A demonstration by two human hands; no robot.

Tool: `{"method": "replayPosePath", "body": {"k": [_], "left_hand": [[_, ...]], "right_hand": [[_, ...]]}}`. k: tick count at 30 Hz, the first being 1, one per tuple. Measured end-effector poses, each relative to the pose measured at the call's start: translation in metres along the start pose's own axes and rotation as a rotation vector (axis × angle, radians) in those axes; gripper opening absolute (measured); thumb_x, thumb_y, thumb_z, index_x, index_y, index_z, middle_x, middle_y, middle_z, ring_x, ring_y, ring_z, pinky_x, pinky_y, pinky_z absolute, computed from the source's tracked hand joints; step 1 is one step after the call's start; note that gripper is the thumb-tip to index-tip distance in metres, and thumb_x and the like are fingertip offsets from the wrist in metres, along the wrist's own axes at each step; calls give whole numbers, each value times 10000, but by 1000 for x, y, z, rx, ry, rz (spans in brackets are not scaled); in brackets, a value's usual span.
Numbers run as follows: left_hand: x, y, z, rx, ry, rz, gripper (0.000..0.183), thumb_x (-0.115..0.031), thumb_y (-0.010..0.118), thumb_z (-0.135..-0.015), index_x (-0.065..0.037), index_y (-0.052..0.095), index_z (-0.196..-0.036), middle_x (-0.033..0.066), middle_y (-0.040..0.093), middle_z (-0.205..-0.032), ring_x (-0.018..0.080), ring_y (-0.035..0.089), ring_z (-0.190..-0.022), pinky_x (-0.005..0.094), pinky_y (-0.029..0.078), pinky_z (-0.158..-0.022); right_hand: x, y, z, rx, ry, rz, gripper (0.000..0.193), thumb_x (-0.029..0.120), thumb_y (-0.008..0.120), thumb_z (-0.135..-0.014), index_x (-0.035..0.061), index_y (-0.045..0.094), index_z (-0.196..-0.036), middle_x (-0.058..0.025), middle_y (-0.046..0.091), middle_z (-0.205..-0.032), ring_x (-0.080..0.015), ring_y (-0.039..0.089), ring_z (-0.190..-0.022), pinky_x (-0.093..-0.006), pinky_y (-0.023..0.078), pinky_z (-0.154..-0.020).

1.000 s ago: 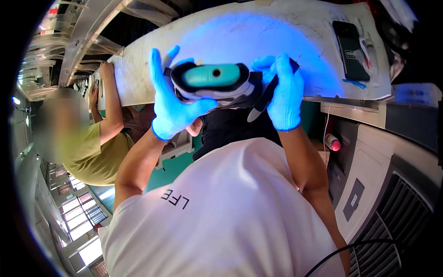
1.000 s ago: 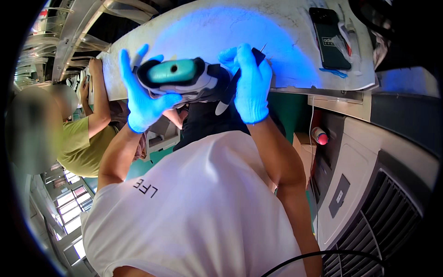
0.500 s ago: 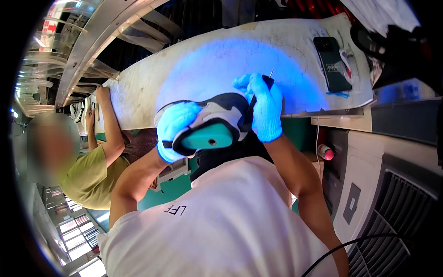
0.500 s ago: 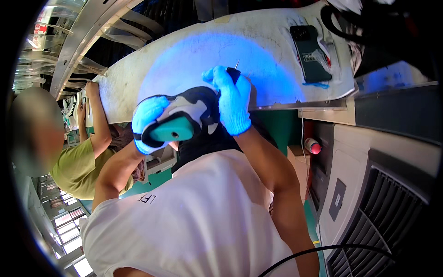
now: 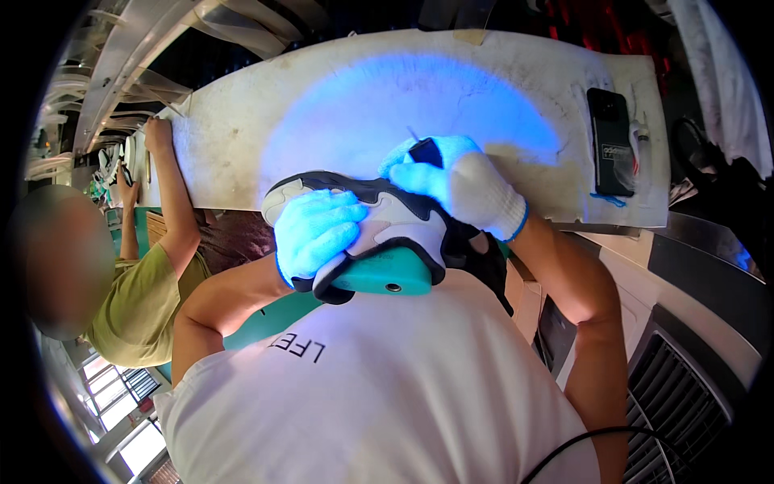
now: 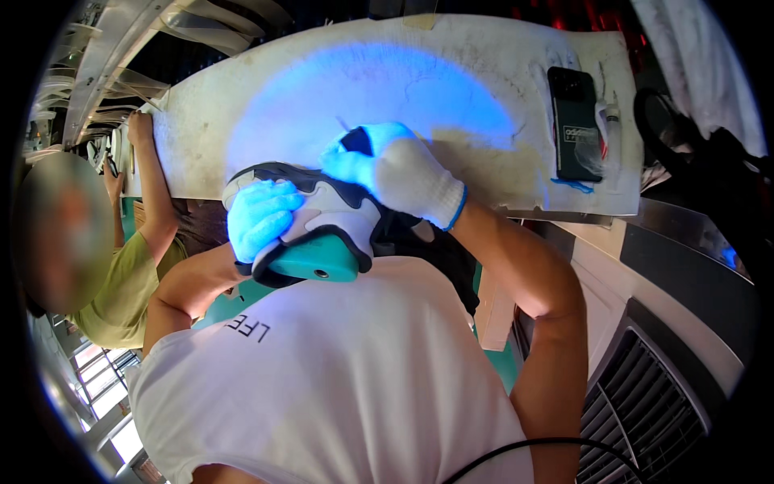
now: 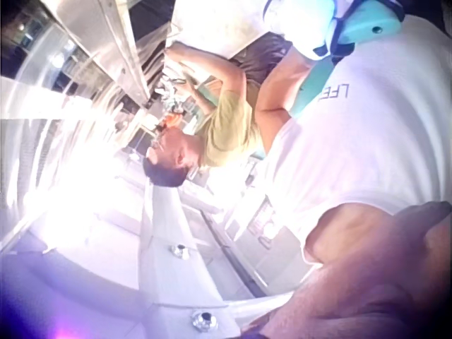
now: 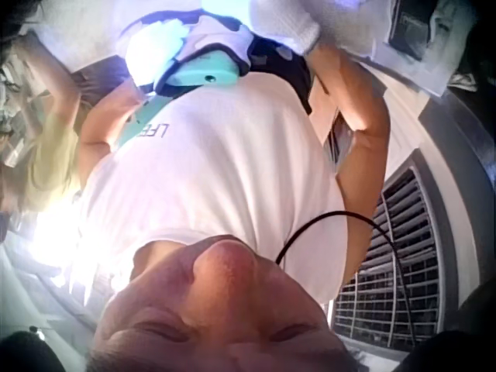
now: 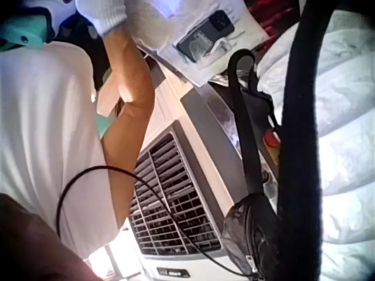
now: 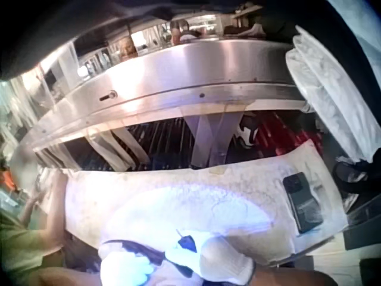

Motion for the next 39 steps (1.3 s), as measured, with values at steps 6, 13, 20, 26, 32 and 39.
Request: {"method": "replayPosePath", "body": {"k": [6, 13, 20, 26, 32, 39], "left_hand": [[-8, 2, 8, -69, 20, -113, 254, -184, 795, -883, 15, 747, -1033, 222, 815, -1117, 424, 807, -938, 517, 665, -824], [-5, 4, 10, -115, 59, -75, 302, -172, 801, -883, 22, 731, -1103, 228, 810, -1124, 422, 806, -968, 535, 663, -821], [2, 4, 12, -126, 21, -73, 250, -177, 810, -883, -13, 782, -1069, 199, 820, -1166, 402, 809, -1028, 524, 667, -873], [2, 7, 9, -69, -51, -46, 256, -189, 805, -865, -42, 773, -1072, 171, 815, -1139, 377, 800, -997, 479, 662, -834], [16, 6, -14, -219, -76, 202, 324, -242, 815, -899, -5, 722, -1099, 213, 784, -1076, 441, 778, -920, 487, 633, -749], [6, -2, -1, -111, -168, -82, 646, -422, 958, -766, -38, 778, -1253, 189, 789, -1095, 430, 777, -970, 497, 619, -844]], "right_hand": [[-29, 7, 2, -204, 99, -612, 326, 258, 688, -1119, -47, 798, -1101, -121, 813, -1073, -185, 744, -997, -339, 602, -957], [-1, 10, -15, 149, 10, 149, 259, 186, 710, -1039, -56, 802, -1051, -7, 770, -922, -126, 683, -872, -305, 567, -865], [-31, 4, -21, 39, 48, -443, 422, 209, 674, -1124, -111, 704, -1397, -181, 774, -1317, -220, 726, -1214, -358, 571, -1098], [-6, 16, -30, 337, -4, -69, 288, 137, 732, -1059, -43, 741, -1283, -49, 755, -1168, -110, 655, -1044, -308, 550, -950], [-4, 19, -56, 328, -119, 275, 378, 302, 767, -1022, -34, 779, -1195, -148, 779, -1051, -192, 679, -915, -383, 559, -873], [25, 2, -88, -271, -306, 514, 490, 480, 723, -1042, -1, 794, -1098, -195, 767, -879, -279, 726, -774, -453, 577, -765]]}}
Point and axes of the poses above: each hand's wrist, its own z-axis away from the middle knuckle, its own y-axis out of the palm, x = y × z, the point moved 5 cm from there along -z, towards the middle knuckle
